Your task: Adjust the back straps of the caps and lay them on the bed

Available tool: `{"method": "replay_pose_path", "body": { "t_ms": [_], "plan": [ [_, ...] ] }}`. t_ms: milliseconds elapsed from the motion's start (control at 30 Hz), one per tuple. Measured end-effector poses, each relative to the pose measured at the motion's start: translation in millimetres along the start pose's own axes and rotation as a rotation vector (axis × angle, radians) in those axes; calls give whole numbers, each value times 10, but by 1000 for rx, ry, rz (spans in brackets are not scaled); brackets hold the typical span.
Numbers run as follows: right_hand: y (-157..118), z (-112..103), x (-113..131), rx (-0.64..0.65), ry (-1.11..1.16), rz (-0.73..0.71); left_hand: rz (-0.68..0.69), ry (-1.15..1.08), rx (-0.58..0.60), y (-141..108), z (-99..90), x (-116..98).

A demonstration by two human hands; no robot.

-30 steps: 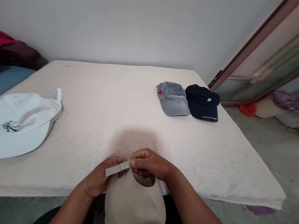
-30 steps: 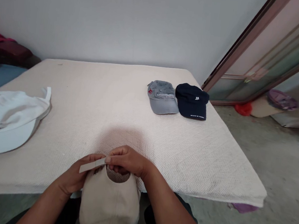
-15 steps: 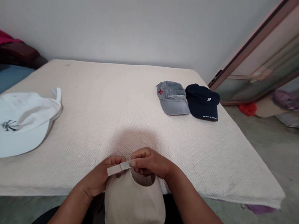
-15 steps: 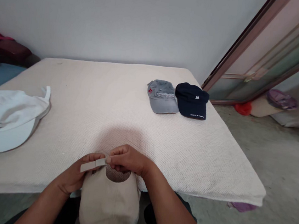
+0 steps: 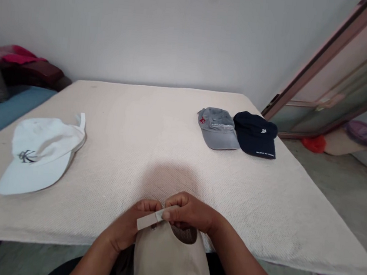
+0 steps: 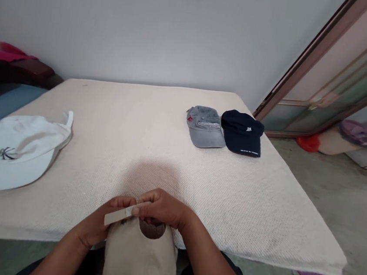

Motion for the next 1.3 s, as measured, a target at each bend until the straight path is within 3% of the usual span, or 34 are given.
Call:
{"method": "replay_pose_path", "body": {
  "t_ms": [367, 600, 767, 1300],
  "plan": [
    [54, -36, -63, -47, 18, 123, 46, -30, -67, -3, -67, -12],
    [76, -36, -68, -70, -22, 127, 127, 51, -8, -36, -87, -61],
    [102, -20, -98, -67, -42, 126, 52, 118, -12, -43, -108, -65],
    [94, -12, -88, -69, -67, 133, 53, 146, -56, -42, -88, -68]
  ]
}}
Point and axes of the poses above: each hand's wrist, its own y-axis towards the middle knuckle, its own z-axis out of the palm, x = y × z, the point moved 4 cm from there along y, towards the middle knuckle
